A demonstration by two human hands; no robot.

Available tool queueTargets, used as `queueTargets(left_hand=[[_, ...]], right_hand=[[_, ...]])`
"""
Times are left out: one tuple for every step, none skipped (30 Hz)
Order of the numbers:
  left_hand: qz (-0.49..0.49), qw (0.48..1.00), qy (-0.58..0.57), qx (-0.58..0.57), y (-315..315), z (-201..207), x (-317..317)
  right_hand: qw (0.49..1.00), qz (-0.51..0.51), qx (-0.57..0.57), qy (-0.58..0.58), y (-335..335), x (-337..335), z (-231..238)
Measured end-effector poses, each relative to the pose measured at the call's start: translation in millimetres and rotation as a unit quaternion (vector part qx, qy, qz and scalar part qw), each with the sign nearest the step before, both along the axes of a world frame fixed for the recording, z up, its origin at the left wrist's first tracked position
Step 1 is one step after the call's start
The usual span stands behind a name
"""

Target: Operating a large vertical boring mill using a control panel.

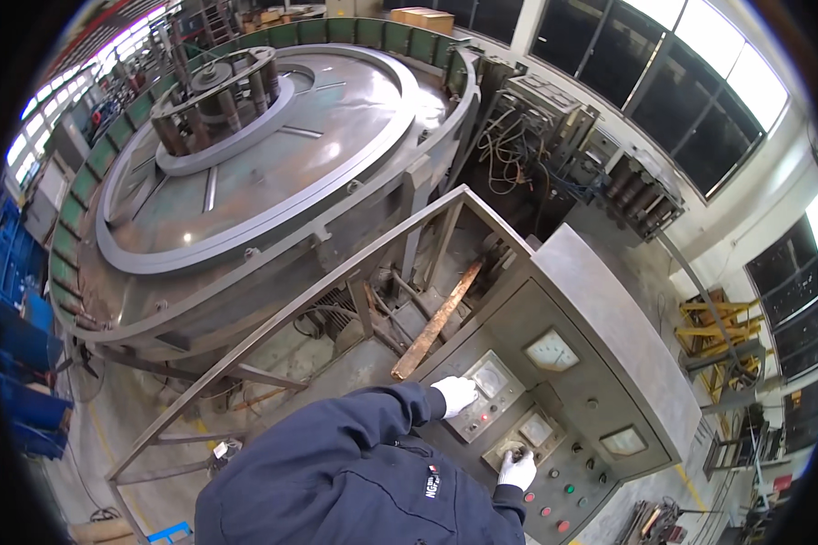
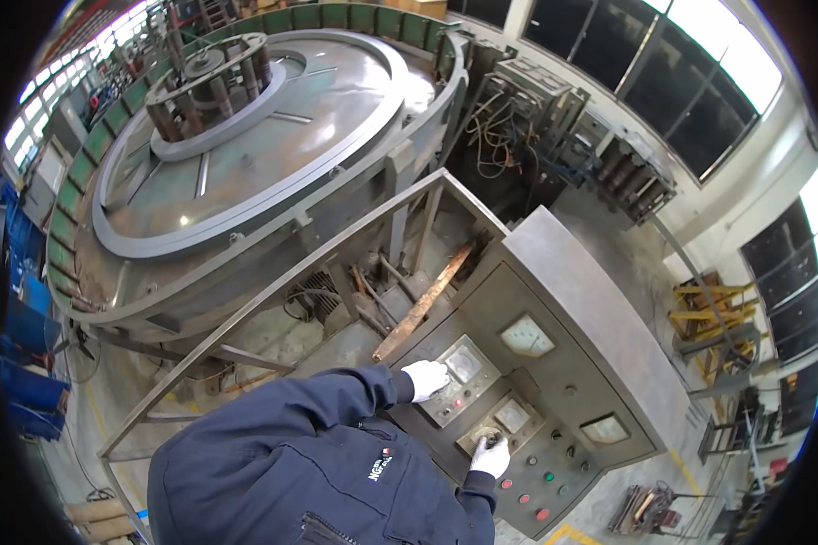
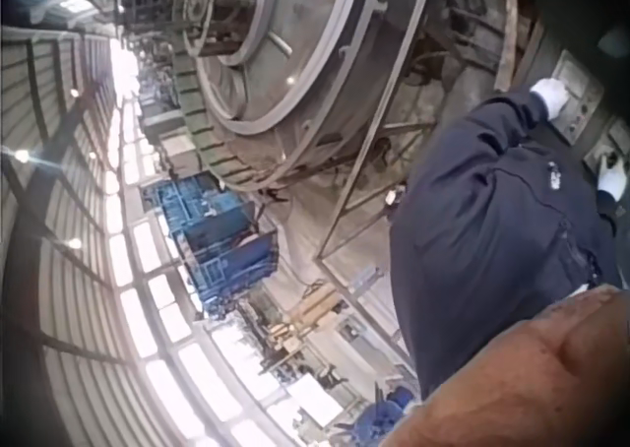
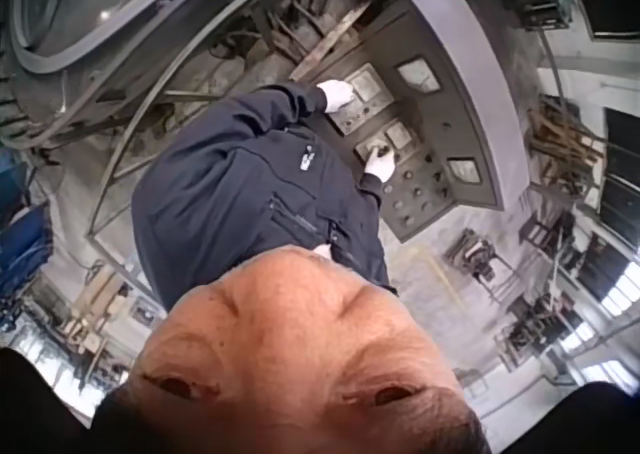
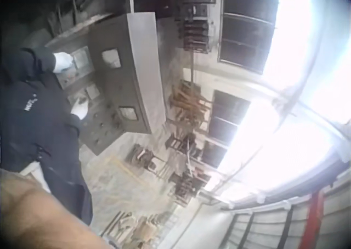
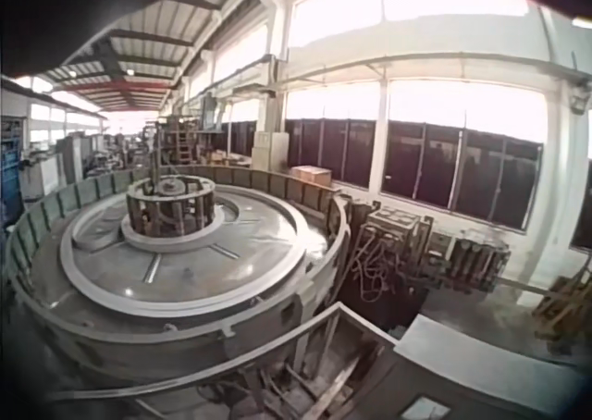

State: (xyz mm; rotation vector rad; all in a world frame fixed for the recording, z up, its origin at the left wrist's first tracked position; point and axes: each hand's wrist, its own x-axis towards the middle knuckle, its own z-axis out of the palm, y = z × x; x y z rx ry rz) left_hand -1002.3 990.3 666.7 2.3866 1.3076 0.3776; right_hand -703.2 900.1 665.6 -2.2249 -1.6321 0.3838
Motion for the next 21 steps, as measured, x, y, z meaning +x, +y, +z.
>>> queueTargets(left_hand=[[0.0,1.0,0.006,-0.011,0,5,-2],[0.005,0.999,-0.019,0.025,1,-10,-1],[0.007,1.0,-0.015,0.018,2,-14,-2],[0.004,1.0,-0.01,0.012,2,-9,-3],[0.0,1.0,-0.005,0.006,3,-7,-5],[0.009,1.0,-0.01,0.002,3,-9,-4],[0.007,1.0,-0.012,0.005,3,-8,-5],[0.005,1.0,-0.014,0.008,3,-5,-6],[0.002,1.0,-0.015,0.011,3,-4,-7],[0.003,1.0,-0.014,0.007,3,-4,-7],[0.003,1.0,-0.012,0.002,4,-5,-7],[0.004,1.0,-0.011,-0.003,4,-6,-7],[0.012,1.0,-0.021,-0.014,4,-8,-6],[0.021,0.999,-0.031,-0.026,4,-9,-6],[0.029,0.998,-0.042,-0.037,4,-11,-5],[0.031,0.998,-0.046,-0.038,4,-13,-4],[0.034,0.997,-0.051,-0.038,4,-16,-4],[0.036,0.997,-0.055,-0.038,4,-19,-3],[0.021,0.998,-0.049,-0.028,4,-19,-3],[0.007,0.999,-0.043,-0.017,5,-19,-4],[-0.007,0.999,-0.037,-0.006,5,-19,-3]], right_hand=[[1.0,0.004,-0.002,-0.003,1,-1,0],[1.0,0.008,-0.004,-0.005,1,0,-2],[1.0,0.011,-0.007,-0.008,1,0,-3],[1.0,0.012,-0.005,-0.01,1,-1,-3],[1.0,0.013,-0.003,-0.013,1,-2,-2],[1.0,0.014,-0.001,-0.015,1,-2,-2],[1.0,0.012,0.001,-0.018,0,-3,-2],[1.0,0.012,0.002,-0.02,0,-3,-3],[1.0,0.011,0.002,-0.022,0,-3,-4],[1.0,0.011,0.002,-0.024,0,-3,-5],[1.0,0.008,-0.001,-0.026,1,-3,-6],[1.0,0.005,-0.005,-0.027,1,-3,-7],[1.0,0.0,-0.009,-0.029,1,-4,-7],[1.0,0.001,-0.006,-0.026,0,-4,-6],[1.0,0.002,-0.003,-0.022,0,-4,-5],[1.0,0.001,-0.001,-0.019,-1,-5,-4],[1.0,-0.001,-0.001,-0.014,-1,-6,-4],[1.0,-0.004,-0.001,-0.01,-1,-6,-3],[1.0,-0.007,0.0,-0.004,-1,-6,-3],[1.0,-0.01,0.001,-0.005,-1,-5,-5],[1.0,-0.012,0.001,-0.002,-2,-3,-6]])
